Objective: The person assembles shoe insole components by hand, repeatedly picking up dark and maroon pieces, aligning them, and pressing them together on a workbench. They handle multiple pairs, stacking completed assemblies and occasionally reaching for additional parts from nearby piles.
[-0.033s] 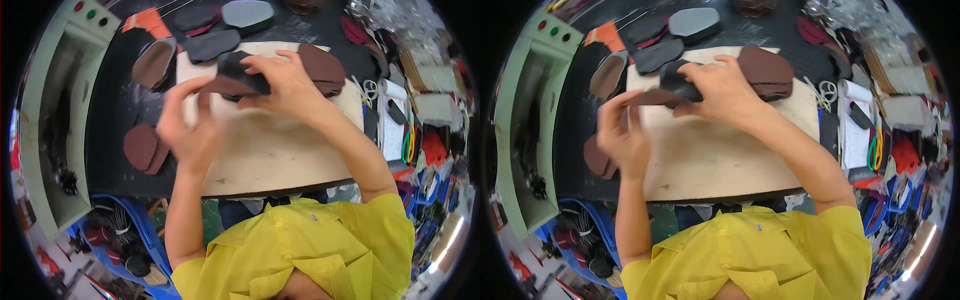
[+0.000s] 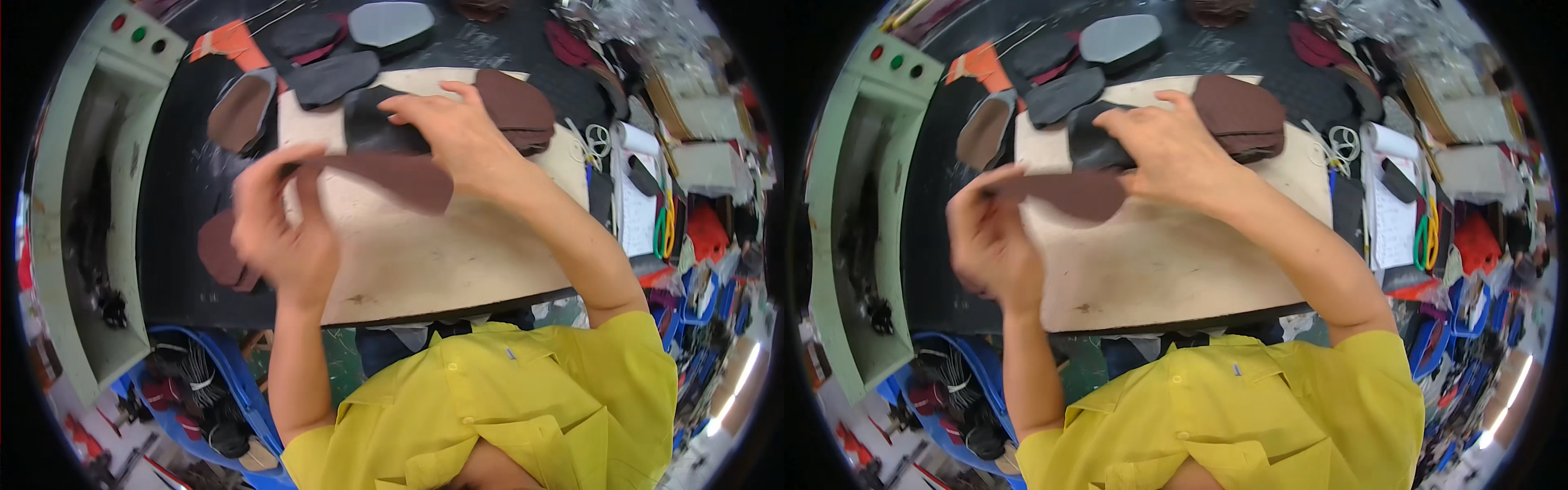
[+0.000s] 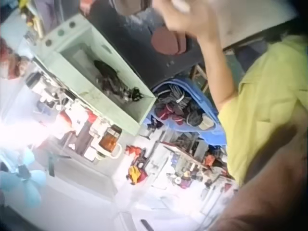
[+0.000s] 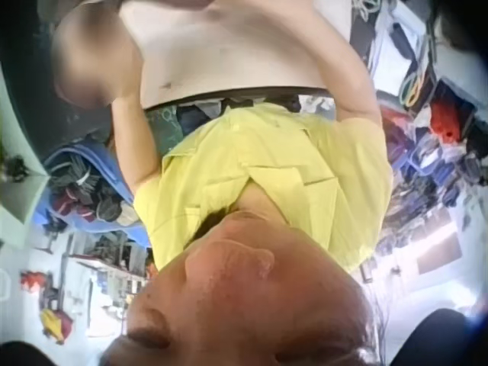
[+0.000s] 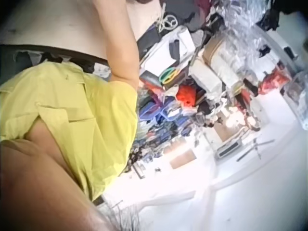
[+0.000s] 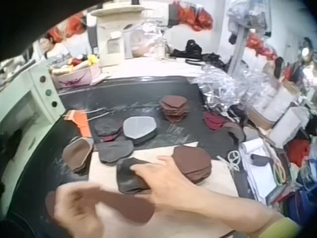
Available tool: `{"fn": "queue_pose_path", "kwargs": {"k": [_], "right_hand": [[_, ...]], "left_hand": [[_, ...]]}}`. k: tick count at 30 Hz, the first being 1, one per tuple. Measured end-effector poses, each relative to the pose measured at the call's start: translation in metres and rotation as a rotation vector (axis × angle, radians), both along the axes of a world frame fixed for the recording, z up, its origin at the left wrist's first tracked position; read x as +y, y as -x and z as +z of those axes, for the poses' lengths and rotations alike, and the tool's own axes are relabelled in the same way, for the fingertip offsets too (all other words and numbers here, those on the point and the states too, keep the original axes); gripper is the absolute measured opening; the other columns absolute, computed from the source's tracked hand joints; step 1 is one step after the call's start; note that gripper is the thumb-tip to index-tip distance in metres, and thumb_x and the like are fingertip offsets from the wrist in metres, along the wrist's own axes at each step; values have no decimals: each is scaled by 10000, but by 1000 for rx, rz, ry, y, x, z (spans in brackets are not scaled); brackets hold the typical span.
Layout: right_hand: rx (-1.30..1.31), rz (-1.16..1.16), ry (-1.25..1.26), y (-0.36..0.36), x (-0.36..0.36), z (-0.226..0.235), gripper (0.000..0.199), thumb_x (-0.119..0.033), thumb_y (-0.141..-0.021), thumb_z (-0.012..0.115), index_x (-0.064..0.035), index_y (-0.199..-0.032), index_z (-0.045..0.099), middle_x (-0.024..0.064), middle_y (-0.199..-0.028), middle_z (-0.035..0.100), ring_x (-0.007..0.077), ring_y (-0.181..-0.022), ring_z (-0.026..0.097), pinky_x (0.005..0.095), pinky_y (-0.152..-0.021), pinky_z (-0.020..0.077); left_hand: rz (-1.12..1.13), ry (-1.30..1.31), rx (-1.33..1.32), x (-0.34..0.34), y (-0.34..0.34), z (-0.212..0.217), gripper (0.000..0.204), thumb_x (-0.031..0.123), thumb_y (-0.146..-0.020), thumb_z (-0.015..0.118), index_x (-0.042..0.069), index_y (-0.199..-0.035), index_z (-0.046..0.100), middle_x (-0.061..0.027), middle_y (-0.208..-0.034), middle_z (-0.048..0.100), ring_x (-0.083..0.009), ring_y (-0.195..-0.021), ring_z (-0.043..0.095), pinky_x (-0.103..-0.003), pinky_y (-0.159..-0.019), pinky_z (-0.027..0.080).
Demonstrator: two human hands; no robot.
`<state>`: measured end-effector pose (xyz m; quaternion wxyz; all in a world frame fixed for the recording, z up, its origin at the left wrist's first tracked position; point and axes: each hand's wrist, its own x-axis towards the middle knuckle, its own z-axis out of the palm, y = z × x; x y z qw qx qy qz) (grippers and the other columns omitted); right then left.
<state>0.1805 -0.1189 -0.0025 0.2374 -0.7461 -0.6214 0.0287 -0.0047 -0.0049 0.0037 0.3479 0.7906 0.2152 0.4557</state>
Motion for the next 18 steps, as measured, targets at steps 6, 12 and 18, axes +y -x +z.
{"fn": "queue_pose_path", "kwargs": {"k": [6,12,18], "right_hand": [[-134,-257,-154,-65,-57,46,296,-174,-879,703,-61,-1151,680,167,-929,701,295,-770,688,339,-680,528],[-30,-511,251,-67,-76,49,386,-227,-786,774,-5,-1079,656,212,-1050,641,360,-1031,608,400,-861,471],[-255,-408,24,-64,-85,30,354,-181,-779,774,28,-1025,627,187,-922,604,377,-923,587,418,-835,473]], "left_hand": [[-327,749,203,-66,24,49,321,-83,-871,669,-31,-1166,553,-46,-838,625,-94,-806,612,-231,-693,493],[-215,-203,339,-107,25,-27,332,-56,-753,742,5,-1067,652,-115,-882,630,-246,-767,609,-331,-673,500],[-390,-470,525,-132,46,-29,257,249,-897,687,14,-1001,694,-151,-1099,671,-309,-987,636,-402,-813,532]]}}
